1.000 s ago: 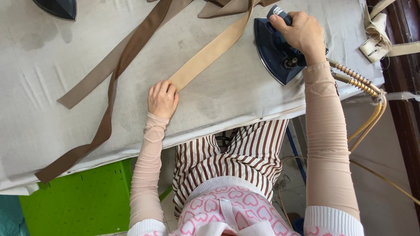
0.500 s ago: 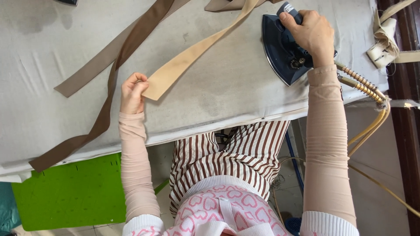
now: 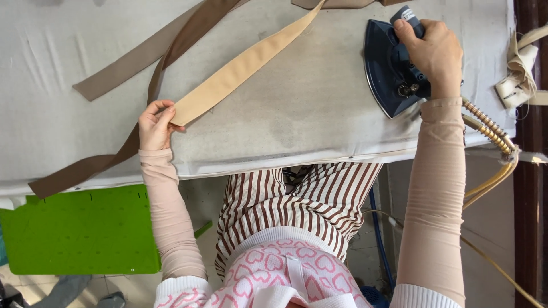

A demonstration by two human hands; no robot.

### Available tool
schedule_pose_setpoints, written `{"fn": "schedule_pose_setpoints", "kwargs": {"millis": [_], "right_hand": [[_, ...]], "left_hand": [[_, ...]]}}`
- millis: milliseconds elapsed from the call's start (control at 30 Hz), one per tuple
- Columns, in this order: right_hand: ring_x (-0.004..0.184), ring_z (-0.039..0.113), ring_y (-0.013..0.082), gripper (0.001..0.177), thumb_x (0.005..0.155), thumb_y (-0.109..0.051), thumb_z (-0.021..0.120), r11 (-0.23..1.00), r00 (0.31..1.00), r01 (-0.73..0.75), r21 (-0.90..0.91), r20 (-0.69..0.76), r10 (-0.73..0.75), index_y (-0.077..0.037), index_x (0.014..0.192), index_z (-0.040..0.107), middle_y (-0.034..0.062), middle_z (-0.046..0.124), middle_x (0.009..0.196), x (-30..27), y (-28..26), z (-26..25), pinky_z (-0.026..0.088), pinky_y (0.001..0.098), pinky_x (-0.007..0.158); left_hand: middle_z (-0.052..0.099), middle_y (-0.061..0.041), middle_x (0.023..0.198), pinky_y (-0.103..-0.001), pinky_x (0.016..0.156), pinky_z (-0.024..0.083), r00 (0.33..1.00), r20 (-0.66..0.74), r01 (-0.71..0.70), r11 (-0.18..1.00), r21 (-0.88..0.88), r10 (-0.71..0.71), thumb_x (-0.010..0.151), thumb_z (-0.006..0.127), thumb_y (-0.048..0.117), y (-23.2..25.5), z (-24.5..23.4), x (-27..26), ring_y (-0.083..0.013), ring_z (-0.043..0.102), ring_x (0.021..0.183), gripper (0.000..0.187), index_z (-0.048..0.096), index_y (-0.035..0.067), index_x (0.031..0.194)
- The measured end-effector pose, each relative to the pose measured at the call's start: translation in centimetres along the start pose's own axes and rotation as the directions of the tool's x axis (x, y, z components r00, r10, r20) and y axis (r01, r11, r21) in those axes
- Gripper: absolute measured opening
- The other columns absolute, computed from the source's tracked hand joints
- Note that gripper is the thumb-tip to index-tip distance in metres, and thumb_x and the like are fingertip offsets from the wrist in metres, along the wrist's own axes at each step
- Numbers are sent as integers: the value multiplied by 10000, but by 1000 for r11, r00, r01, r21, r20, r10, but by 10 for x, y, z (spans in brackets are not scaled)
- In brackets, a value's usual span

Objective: The person irons a long beige fabric strip on a white-covered ironing board using a steam iron. They repeatedly straighten, fold, and press sections of the strip, then gather the finished pieces at the end.

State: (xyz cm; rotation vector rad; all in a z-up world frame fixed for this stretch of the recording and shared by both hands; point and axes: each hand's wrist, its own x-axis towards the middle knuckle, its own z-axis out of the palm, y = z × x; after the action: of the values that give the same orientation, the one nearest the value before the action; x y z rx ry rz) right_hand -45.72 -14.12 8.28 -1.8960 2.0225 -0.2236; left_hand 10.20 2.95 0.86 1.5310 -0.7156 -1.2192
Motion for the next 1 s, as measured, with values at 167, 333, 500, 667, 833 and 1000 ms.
{"fn": "schedule_pose_setpoints", "kwargs": {"millis": [167,333,500,667,833,1000], "right_hand": [[626,455,249,641,1159,-630,489,1000,1000,6,28,26,-6,-119,773,471,45,499,660,-1,-2,-3,342,438,543],[656,507,250,628,1180,-617,494,999,999,16,36,28,-17,-118,801,536,51,561,665,-1,-3,-4,386,449,581],[641,543,198,661,1191,-701,473,999,999,-24,47,35,23,-154,827,551,9,580,637,0,0,-3,416,412,600],[623,533,186,655,1172,-711,469,998,999,-23,56,42,20,-160,833,569,-2,564,631,-3,-3,-6,410,397,592],[611,513,165,579,1206,-610,528,992,997,-12,129,78,2,-142,869,578,23,560,650,1,-1,-10,399,377,578],[590,525,209,573,1223,-599,522,992,998,-63,105,35,59,-138,890,595,49,552,610,16,14,-13,423,395,606]], "left_hand": [[663,-120,854,-239,492,579,991,-64,-105,986,127,114,955,634,129,-8,-14,0,-172,646,612,91,618,71,1023],[647,-65,733,-210,483,449,934,-88,-293,882,368,347,1001,574,68,-27,-25,1,-118,565,499,52,605,36,1027],[617,-47,698,-255,573,469,759,-113,-481,669,566,641,1011,542,62,-46,-21,2,-139,610,595,86,616,17,1011],[610,-58,708,-254,577,482,745,-136,-501,682,533,653,1025,548,87,-48,-16,-2,-143,609,614,118,621,-5,1039],[634,-67,719,-251,522,454,725,-136,-514,662,546,675,997,564,63,-50,-19,-4,-151,621,606,94,629,2,1029],[645,-41,708,-234,509,410,743,-132,-483,663,572,656,1011,566,168,-51,-20,-6,-128,622,602,156,640,33,1043]]}}
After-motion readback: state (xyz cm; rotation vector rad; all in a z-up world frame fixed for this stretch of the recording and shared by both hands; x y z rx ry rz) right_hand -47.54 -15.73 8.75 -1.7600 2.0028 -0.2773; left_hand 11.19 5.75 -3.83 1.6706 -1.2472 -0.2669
